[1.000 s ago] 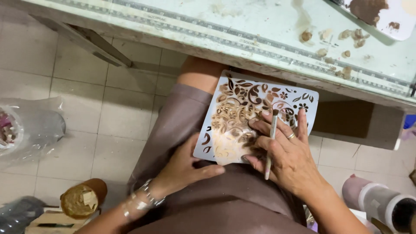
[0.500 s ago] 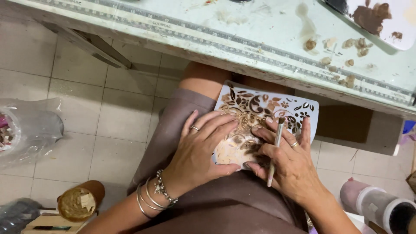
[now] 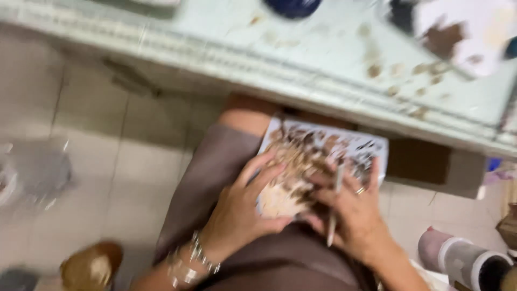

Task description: Tracing patterns through a floral stencil onto a surface using a stylus tool

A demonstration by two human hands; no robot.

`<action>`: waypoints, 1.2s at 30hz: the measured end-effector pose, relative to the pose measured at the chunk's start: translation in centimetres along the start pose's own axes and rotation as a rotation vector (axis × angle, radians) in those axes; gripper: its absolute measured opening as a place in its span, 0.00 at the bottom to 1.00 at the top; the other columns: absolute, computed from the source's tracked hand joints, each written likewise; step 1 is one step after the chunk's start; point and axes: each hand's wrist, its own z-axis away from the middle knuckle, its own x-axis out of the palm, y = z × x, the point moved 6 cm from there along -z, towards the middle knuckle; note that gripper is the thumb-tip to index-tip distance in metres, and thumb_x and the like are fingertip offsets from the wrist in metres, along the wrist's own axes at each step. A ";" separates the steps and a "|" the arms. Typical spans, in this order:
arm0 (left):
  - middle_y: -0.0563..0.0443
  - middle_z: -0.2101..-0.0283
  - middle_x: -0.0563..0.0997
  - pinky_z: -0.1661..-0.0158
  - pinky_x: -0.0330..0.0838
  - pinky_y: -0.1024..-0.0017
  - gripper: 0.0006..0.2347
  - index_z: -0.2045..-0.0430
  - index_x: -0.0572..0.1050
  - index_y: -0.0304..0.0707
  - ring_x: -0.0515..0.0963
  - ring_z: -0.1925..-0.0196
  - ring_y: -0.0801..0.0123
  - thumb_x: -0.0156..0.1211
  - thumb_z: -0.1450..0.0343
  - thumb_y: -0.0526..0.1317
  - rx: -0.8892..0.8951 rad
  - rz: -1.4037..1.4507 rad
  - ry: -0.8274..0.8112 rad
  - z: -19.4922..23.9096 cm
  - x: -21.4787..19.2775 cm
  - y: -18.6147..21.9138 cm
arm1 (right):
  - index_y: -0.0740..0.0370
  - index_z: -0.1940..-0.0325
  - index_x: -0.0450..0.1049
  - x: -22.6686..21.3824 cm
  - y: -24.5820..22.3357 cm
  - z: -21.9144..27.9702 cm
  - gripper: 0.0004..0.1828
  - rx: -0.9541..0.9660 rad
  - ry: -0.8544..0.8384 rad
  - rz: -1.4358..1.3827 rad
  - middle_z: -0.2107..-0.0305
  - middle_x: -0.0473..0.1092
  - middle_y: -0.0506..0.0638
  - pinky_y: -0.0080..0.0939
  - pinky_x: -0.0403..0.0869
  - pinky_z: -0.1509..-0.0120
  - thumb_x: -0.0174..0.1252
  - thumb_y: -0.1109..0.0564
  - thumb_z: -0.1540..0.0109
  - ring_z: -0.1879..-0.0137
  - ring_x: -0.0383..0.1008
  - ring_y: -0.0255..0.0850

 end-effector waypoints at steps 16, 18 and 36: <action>0.68 0.44 0.68 0.65 0.70 0.81 0.29 0.54 0.71 0.66 0.77 0.51 0.80 0.69 0.51 0.57 -0.197 -0.090 0.089 1.4 2.0 -4.3 | 0.74 0.59 0.67 -11.6 10.9 -2.2 0.08 0.357 0.752 -0.222 0.65 0.67 0.61 0.33 0.75 0.59 0.50 0.65 0.40 0.63 0.74 0.45; 0.75 0.41 0.63 0.51 0.66 0.76 0.31 0.53 0.69 0.73 0.68 0.41 0.80 0.73 0.51 0.56 -0.378 -0.051 -0.082 1.6 2.8 -5.6 | 0.72 0.61 0.65 -12.9 14.5 -2.5 0.03 0.339 0.891 -0.316 0.67 0.62 0.58 0.34 0.76 0.65 0.46 0.68 0.37 0.67 0.67 0.40; 0.57 0.41 0.63 0.44 0.60 0.62 0.26 0.51 0.70 0.55 0.63 0.39 0.67 0.56 0.43 0.59 -0.236 0.033 -0.039 1.6 3.6 -6.0 | 0.64 0.58 0.61 -11.8 23.0 -6.4 0.09 0.478 0.671 0.130 0.73 0.66 0.53 0.46 0.62 0.64 0.42 0.54 0.33 0.69 0.66 0.48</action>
